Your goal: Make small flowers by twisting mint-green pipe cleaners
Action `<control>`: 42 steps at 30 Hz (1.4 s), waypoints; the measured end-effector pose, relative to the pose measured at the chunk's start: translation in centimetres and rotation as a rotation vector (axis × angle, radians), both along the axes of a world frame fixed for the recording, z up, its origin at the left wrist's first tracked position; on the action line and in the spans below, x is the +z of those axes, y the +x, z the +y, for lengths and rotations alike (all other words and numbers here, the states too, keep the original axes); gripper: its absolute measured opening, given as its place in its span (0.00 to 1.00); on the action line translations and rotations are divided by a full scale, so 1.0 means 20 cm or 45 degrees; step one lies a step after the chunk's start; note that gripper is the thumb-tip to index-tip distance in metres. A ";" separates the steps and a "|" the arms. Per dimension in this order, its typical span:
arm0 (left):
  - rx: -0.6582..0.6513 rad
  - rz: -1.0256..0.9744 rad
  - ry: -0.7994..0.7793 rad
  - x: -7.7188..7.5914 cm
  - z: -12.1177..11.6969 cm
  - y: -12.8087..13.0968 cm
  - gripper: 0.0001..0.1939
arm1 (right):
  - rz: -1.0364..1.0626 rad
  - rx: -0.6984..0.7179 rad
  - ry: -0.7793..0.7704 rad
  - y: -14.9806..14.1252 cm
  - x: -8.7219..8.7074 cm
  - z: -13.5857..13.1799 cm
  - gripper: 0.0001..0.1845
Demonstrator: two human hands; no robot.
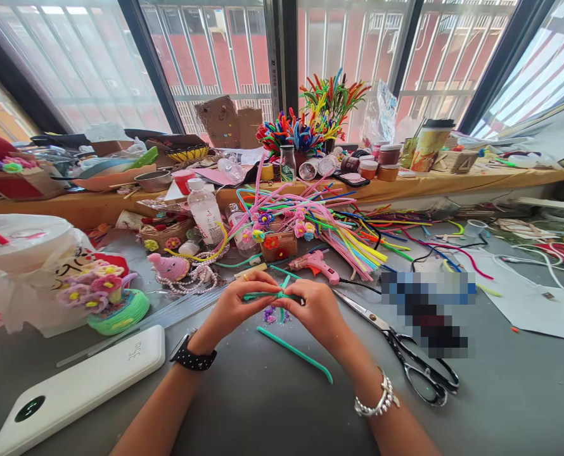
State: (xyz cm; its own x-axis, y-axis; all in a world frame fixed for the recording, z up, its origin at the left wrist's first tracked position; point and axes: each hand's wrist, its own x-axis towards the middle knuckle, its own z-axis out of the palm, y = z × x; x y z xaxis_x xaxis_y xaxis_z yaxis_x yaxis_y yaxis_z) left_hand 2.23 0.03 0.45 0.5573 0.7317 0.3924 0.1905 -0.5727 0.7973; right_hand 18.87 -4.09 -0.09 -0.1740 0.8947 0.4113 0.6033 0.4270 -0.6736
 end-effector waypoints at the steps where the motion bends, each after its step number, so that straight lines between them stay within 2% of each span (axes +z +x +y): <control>1: -0.030 -0.017 -0.008 0.00 0.00 0.00 0.09 | 0.031 0.010 -0.003 0.00 0.00 0.00 0.15; 8: -0.294 -0.051 -0.231 0.03 -0.01 -0.03 0.15 | 0.200 0.037 -0.105 0.00 0.04 -0.02 0.17; 11: -0.237 -0.076 -0.236 0.03 -0.02 -0.01 0.16 | 0.212 0.034 -0.095 0.00 0.04 -0.02 0.15; 18: -0.080 -0.061 -0.016 0.01 -0.05 0.04 0.14 | 0.153 0.010 -0.068 0.00 0.03 -0.02 0.13; 24: -0.016 -0.011 0.005 0.00 -0.04 0.05 0.13 | 0.125 -0.042 -0.072 0.00 0.02 -0.02 0.14; 26: -0.010 -0.025 -0.052 -0.01 -0.04 0.05 0.13 | 0.140 -0.078 -0.091 -0.01 0.01 -0.02 0.14; 30: -0.052 -0.106 -0.348 -0.02 -0.05 0.05 0.17 | 0.231 -0.143 -0.156 -0.01 0.00 -0.02 0.14; 33: -0.074 -0.153 -0.517 -0.02 -0.04 0.06 0.18 | 0.293 -0.113 -0.179 -0.01 0.00 -0.02 0.14; 38: -0.100 -0.263 -0.676 -0.03 -0.03 0.06 0.19 | 0.331 -0.093 -0.183 -0.02 0.01 -0.01 0.13; 42: -0.115 -0.233 -0.722 -0.04 -0.03 0.07 0.17 | 0.365 -0.117 -0.199 -0.01 0.01 0.00 0.12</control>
